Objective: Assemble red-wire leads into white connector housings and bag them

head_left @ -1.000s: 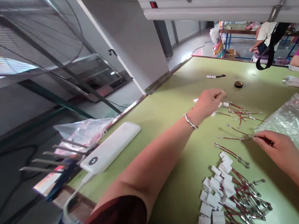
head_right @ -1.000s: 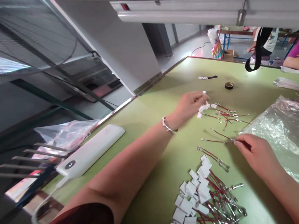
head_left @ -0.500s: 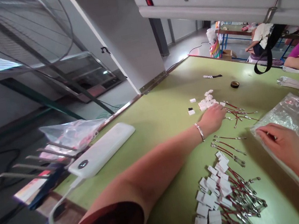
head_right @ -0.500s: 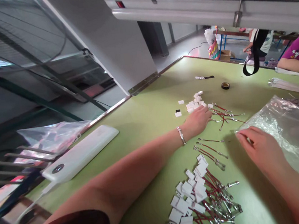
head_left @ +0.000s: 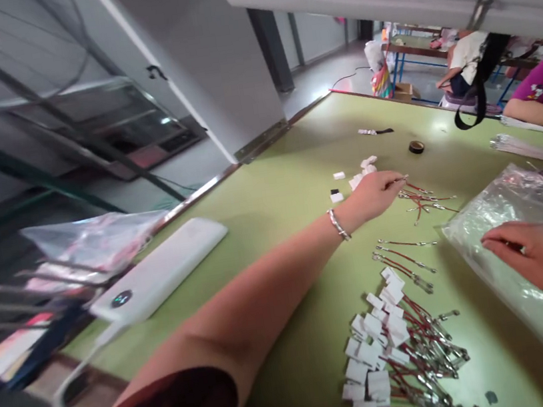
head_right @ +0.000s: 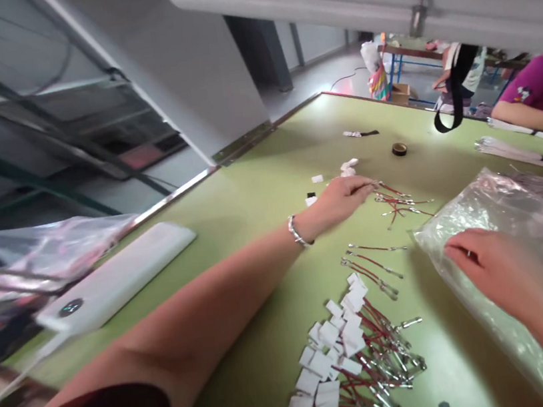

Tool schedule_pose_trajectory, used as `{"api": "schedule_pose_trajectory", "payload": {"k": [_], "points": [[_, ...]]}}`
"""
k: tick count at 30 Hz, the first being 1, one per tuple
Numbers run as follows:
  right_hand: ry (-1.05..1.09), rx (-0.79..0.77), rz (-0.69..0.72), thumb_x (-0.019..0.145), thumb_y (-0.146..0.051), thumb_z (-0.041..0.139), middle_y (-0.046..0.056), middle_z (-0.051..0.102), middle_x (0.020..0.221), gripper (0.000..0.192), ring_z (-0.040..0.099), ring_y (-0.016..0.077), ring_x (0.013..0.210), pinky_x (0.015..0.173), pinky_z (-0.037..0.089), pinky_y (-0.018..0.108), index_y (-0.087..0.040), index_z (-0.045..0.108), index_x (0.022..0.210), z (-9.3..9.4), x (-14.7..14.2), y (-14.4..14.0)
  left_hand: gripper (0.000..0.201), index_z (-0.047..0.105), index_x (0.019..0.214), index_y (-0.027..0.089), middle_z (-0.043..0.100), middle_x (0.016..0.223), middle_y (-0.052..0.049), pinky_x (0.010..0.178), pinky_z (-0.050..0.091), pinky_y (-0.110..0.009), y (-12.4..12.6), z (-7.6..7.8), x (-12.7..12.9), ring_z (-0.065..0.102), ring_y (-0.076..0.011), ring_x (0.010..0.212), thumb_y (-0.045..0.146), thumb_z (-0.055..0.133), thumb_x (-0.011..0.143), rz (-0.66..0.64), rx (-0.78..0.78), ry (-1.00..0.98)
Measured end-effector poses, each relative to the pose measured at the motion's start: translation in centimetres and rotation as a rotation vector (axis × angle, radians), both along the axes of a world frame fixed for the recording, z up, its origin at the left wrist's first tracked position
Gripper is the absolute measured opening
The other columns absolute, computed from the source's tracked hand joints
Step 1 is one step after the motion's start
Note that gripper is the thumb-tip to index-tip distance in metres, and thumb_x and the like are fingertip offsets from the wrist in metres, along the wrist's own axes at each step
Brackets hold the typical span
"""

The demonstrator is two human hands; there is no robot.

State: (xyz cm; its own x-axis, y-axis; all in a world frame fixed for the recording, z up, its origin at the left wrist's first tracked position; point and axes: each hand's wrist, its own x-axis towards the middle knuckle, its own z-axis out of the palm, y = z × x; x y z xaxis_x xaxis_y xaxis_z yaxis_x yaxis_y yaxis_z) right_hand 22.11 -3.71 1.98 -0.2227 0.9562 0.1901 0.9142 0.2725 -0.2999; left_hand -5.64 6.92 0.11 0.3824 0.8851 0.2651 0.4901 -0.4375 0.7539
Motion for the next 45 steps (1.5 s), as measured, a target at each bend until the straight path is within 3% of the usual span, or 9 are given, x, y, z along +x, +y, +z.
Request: {"api": "schedule_pose_trajectory", "payload": {"k": [7, 12, 18, 22, 27, 30, 35, 41, 45], "points": [[-0.152, 0.053, 0.21, 0.09, -0.031, 0.048, 0.005, 0.067, 0.094, 0.021, 0.063, 0.0206, 0.079, 0.067, 0.052, 0.036, -0.023, 0.067, 0.093, -4.7, -8.4, -1.0, 0.024, 0.073, 0.092, 0.017, 0.07, 0.091, -0.003, 0.08, 0.046, -0.027, 2.1, -0.7, -1.3, 0.06, -0.0144, 0.084, 0.03, 0.052, 0.092, 0.009, 0.127, 0.052], [-0.123, 0.109, 0.281, 0.086, -0.024, 0.057, 0.009, 0.062, 0.115, 0.028, 0.054, 0.0262, 0.108, 0.096, 0.047, 0.044, -0.02, 0.062, 0.113, -6.4, -9.7, -0.2, 0.029, 0.069, 0.108, 0.016, 0.069, 0.105, -0.007, 0.089, 0.047, -0.028, 3.6, -2.3, -1.7, 0.06, -0.0165, 0.097, 0.018, 0.045, 0.093, 0.047, 0.172, 0.144], [-0.139, 0.097, 0.29, 0.09, -0.027, 0.053, 0.009, 0.064, 0.113, 0.024, 0.057, 0.0261, 0.101, 0.09, 0.049, 0.048, -0.019, 0.066, 0.108, -6.8, -9.9, 0.0, 0.041, 0.051, 0.133, 0.017, 0.048, 0.14, -0.014, 0.108, 0.037, -0.038, 2.4, -4.5, 1.0, 0.043, -0.0211, 0.129, 0.014, 0.039, 0.094, -0.151, 0.313, 0.332], [-0.149, 0.147, 0.282, 0.093, -0.023, 0.044, 0.009, 0.068, 0.105, 0.026, 0.061, 0.0244, 0.094, 0.084, 0.052, 0.045, -0.018, 0.069, 0.101, -7.5, -9.3, 0.3, 0.041, 0.054, 0.131, 0.017, 0.047, 0.142, -0.012, 0.11, 0.034, -0.036, 3.0, -2.3, -0.8, 0.041, -0.0202, 0.132, 0.015, 0.041, 0.092, -0.003, 0.33, 0.191], [-0.091, 0.176, 0.269, 0.094, -0.026, 0.043, 0.009, 0.067, 0.102, 0.026, 0.061, 0.0232, 0.092, 0.083, 0.052, 0.042, -0.017, 0.067, 0.092, -8.7, -8.6, 0.7, 0.026, 0.07, 0.089, 0.012, 0.07, 0.084, -0.007, 0.067, 0.049, -0.027, 4.4, 1.6, -5.3, 0.063, -0.0176, 0.074, 0.029, 0.052, 0.086, 0.317, 0.013, 0.171], [-0.068, 0.218, 0.268, 0.094, -0.028, 0.043, 0.009, 0.066, 0.1, 0.025, 0.06, 0.0231, 0.091, 0.083, 0.051, 0.042, -0.018, 0.065, 0.088, -8.9, -8.4, 0.9, 0.037, 0.069, 0.073, 0.011, 0.067, 0.069, -0.009, 0.057, 0.043, -0.028, 3.8, 1.3, -5.2, 0.06, -0.0191, 0.063, 0.041, 0.052, 0.086, 0.259, -0.062, 0.396], [0.066, 0.365, 0.161, 0.091, -0.031, 0.045, 0.012, 0.065, 0.106, 0.02, 0.058, 0.0252, 0.097, 0.088, 0.048, 0.043, -0.019, 0.059, 0.084, -7.6, -7.9, 1.1, 0.031, 0.068, 0.086, 0.009, 0.069, 0.091, -0.018, 0.069, 0.048, -0.031, 2.5, -1.4, -2.4, 0.066, -0.028, 0.087, 0.039, 0.061, 0.083, 0.25, -0.002, 0.665], [0.427, -0.039, -0.077, 0.088, -0.04, 0.044, 0.004, 0.067, 0.074, 0.022, 0.062, 0.0182, 0.064, 0.063, 0.049, 0.032, -0.022, 0.056, 0.088, -6.4, -6.8, 0.7, 0.018, 0.067, 0.093, 0.009, 0.068, 0.099, -0.018, 0.074, 0.05, -0.033, 2.0, -1.8, -1.9, 0.066, -0.0277, 0.09, 0.023, 0.062, 0.082, 0.224, 0.0, 0.667], [0.556, -0.055, -0.137, 0.084, -0.042, 0.046, 0.001, 0.062, 0.067, 0.024, 0.056, 0.0166, 0.06, 0.059, 0.045, 0.029, -0.021, 0.057, 0.086, -5.8, -6.4, 0.7, 0.016, 0.066, 0.094, 0.011, 0.068, 0.094, -0.014, 0.076, 0.049, -0.032, 1.6, -0.3, -1.9, 0.064, -0.0243, 0.089, 0.022, 0.059, 0.084, 0.201, 0.043, 0.573]]}}
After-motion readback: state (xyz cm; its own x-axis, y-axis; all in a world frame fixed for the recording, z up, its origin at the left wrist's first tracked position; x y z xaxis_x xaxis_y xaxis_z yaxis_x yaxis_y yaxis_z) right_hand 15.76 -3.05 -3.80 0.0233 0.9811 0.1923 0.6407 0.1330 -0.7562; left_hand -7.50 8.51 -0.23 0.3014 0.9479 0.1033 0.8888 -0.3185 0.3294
